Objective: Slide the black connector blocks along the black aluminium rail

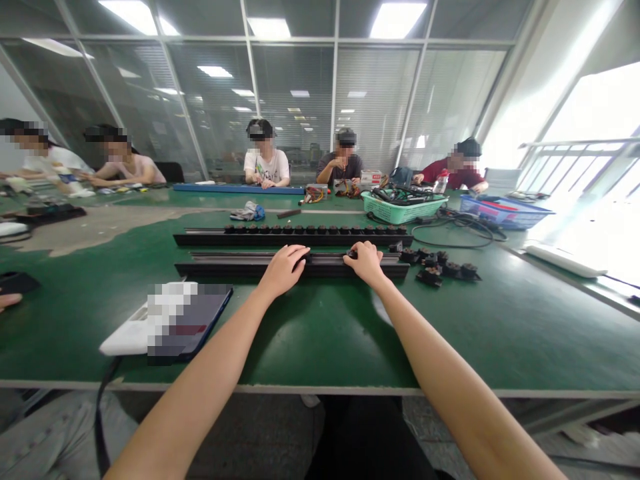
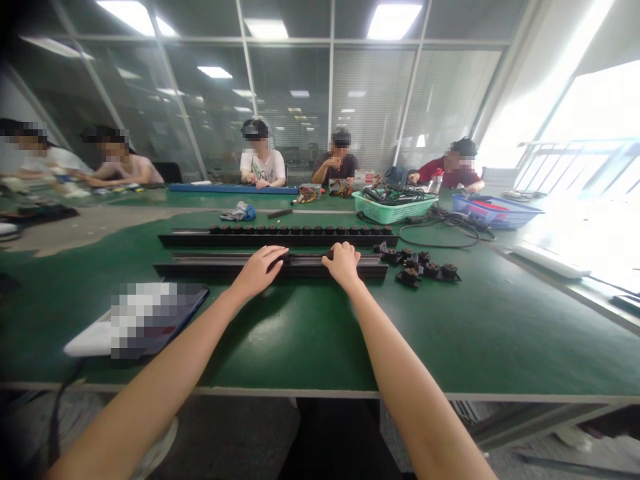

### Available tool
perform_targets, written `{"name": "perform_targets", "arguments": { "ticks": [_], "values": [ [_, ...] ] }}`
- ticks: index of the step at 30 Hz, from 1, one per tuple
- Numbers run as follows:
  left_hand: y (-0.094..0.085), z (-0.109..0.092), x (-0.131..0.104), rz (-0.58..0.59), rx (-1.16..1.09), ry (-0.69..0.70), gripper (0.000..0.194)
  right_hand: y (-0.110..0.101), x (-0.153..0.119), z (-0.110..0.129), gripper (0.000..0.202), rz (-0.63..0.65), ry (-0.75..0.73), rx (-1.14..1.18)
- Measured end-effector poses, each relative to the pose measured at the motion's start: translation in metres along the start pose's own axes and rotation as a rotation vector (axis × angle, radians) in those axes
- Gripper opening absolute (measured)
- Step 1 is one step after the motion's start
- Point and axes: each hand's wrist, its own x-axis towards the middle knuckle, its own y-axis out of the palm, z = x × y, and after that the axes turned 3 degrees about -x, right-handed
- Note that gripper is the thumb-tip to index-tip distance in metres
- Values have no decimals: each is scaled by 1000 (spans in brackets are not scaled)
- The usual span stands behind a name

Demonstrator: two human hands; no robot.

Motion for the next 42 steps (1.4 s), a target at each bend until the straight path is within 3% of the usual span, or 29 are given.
{"name": "perform_targets", "arguments": {
  "ticks": [42],
  "values": [
    [-2, -6, 2, 17, -17, -55, 41, 0, -13, -19, 39, -67, -7, -40]
  ]
}}
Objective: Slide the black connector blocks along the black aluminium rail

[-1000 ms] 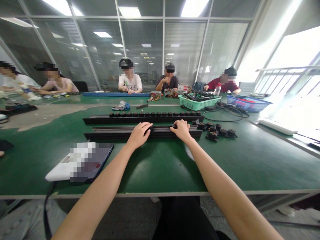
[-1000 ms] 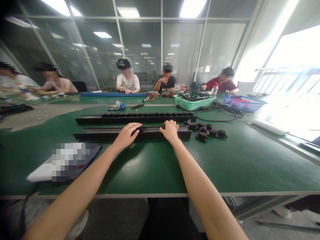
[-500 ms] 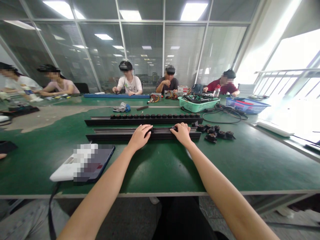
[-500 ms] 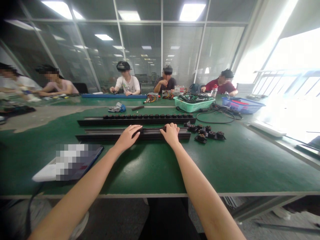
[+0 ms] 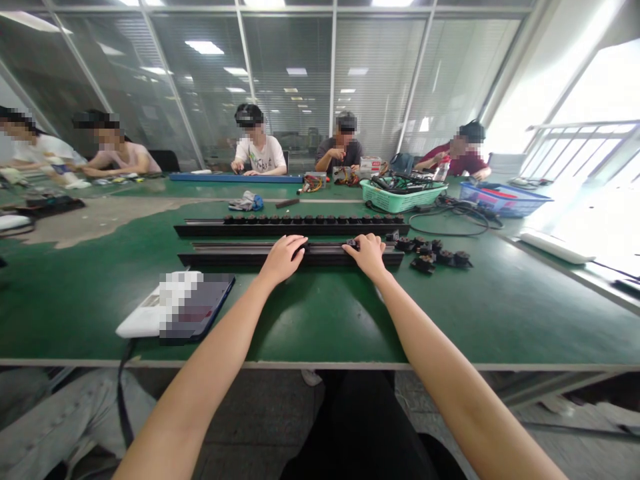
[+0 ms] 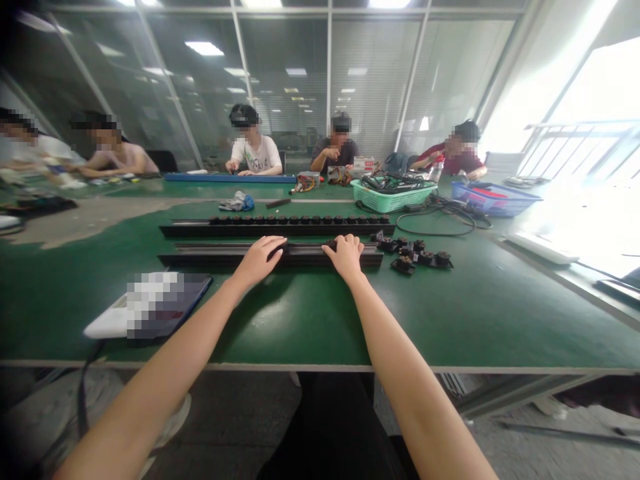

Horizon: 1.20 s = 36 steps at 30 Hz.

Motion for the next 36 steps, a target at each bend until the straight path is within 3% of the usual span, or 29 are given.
{"name": "perform_targets", "arguments": {
  "ticks": [36],
  "values": [
    [-4, -4, 1, 10, 1, -3, 41, -11, -4, 3, 26, -81, 75, 60]
  ]
}}
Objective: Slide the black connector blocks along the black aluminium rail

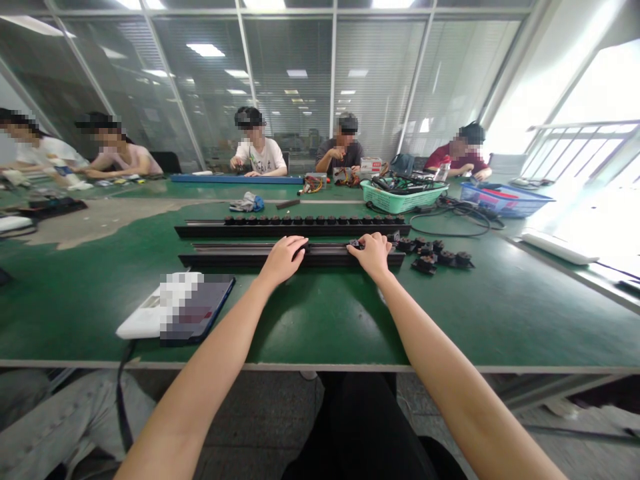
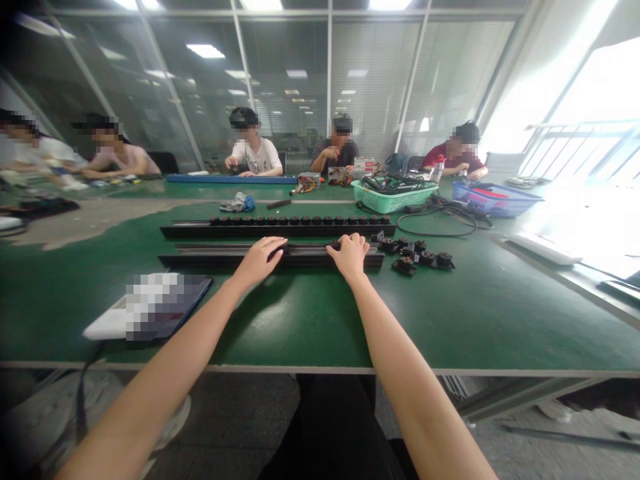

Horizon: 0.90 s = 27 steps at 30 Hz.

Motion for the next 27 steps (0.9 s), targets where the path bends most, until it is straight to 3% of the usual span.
{"name": "perform_targets", "arguments": {
  "ticks": [27],
  "values": [
    [2, 2, 1, 0, 0, 3, 41, -4, 1, 3, 35, 36, 98, -95]
  ]
}}
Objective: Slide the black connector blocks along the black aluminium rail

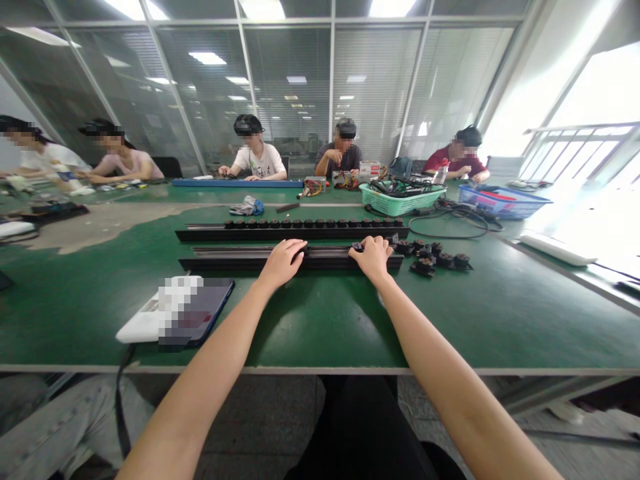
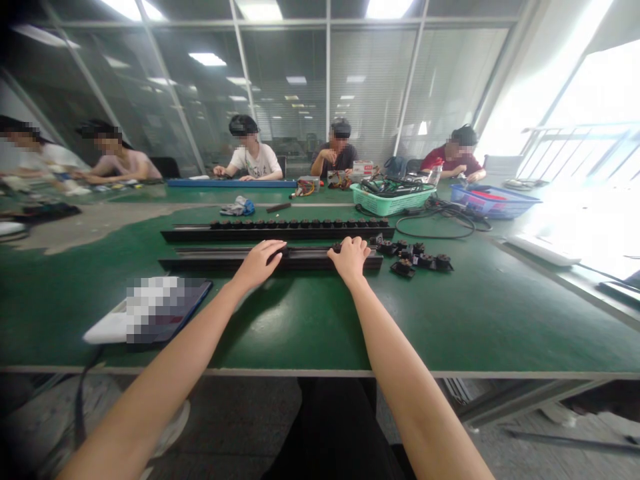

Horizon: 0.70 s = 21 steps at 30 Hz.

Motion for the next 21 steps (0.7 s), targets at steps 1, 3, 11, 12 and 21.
{"name": "perform_targets", "arguments": {
  "ticks": [1, 3, 11, 12, 21],
  "values": [
    [0, 0, 0, 0, 0, 1, 41, 0, 0, 0, 35, 4, 4, -2],
    [0, 1, 0, -1, -1, 1, 40, -1, -1, 1, 37, 7, 11, -14],
    [-1, 1, 0, -6, -2, 1, 40, -2, -1, 1, 43, 22, 25, -82],
    [-1, 0, -1, -5, -1, 1, 40, -2, -1, 1, 44, 25, 28, -86],
    [-1, 1, -1, -3, 6, -1, 40, -6, -1, -1, 46, 48, 34, -99]
  ]
}}
